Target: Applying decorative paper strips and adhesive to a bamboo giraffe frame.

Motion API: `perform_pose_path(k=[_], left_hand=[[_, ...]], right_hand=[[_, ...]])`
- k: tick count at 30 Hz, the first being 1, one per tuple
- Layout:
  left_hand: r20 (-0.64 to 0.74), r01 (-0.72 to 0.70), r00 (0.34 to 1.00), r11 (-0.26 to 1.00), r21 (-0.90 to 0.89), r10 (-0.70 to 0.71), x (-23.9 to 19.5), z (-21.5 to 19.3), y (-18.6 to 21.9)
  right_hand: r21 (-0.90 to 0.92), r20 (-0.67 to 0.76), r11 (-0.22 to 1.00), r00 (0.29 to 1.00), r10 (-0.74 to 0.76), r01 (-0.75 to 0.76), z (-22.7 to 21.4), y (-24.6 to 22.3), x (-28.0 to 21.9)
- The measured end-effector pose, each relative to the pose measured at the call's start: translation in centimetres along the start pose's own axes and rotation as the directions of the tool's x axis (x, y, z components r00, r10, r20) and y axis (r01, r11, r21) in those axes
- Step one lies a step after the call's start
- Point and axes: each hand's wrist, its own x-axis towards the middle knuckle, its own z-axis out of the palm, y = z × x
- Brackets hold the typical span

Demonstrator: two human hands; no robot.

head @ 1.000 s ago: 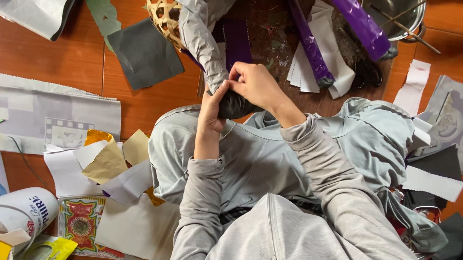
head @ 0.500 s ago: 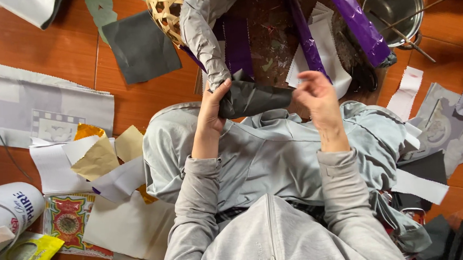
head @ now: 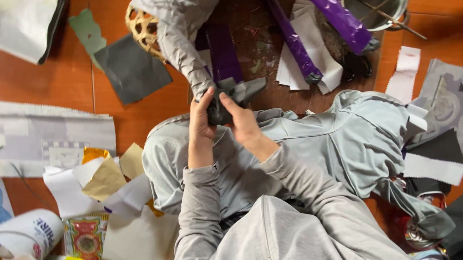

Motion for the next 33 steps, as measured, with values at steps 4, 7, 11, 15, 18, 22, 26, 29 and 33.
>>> perform_pose_path(k=[4,7,11,15,18,22,26,29,33], left_hand=[[-0.010,0.035,0.999,0.999,0.017,-0.034,0.0,-0.7,0.1],[0.040,0.071,0.997,0.997,0.014,-0.071,0.8,-2.4,-0.2],[0.070,0.042,0.997,0.999,-0.019,-0.040,2.8,-6.4,-1.1],[0.136,0.031,0.990,0.999,0.037,-0.036,1.6,-5.4,0.8],[0.127,0.001,0.992,0.988,0.153,-0.021,1.5,-6.6,1.2],[0.265,0.018,0.963,0.991,0.130,-0.052,0.9,-4.3,2.6],[0.270,-0.112,0.959,0.991,0.073,0.089,3.6,-8.9,2.1],[0.200,-0.125,0.974,0.987,0.104,0.103,2.4,-8.0,3.0],[0.280,-0.006,0.960,0.993,0.116,-0.026,1.1,-6.0,4.4]], right_hand=[[-0.243,0.035,0.839,0.869,-0.494,0.487,5.5,-2.8,-2.3],[-0.375,0.230,0.612,0.709,-0.666,0.696,6.2,-4.6,-0.3],[-0.673,0.632,0.252,0.718,-0.293,0.695,6.2,-4.1,3.5],[-0.795,0.584,0.121,0.804,-0.108,0.594,7.2,-2.9,5.7],[-0.805,0.586,0.024,0.800,-0.133,0.593,8.6,-2.7,6.1],[-0.830,0.557,-0.058,0.818,-0.145,0.555,10.6,-1.7,7.7],[-0.842,0.514,-0.275,0.845,-0.149,0.464,12.7,-2.6,6.4],[-0.827,0.521,-0.381,0.818,-0.243,0.413,12.5,-1.4,7.7],[-0.853,0.520,-0.227,0.794,-0.314,0.470,11.5,-4.4,5.9]])
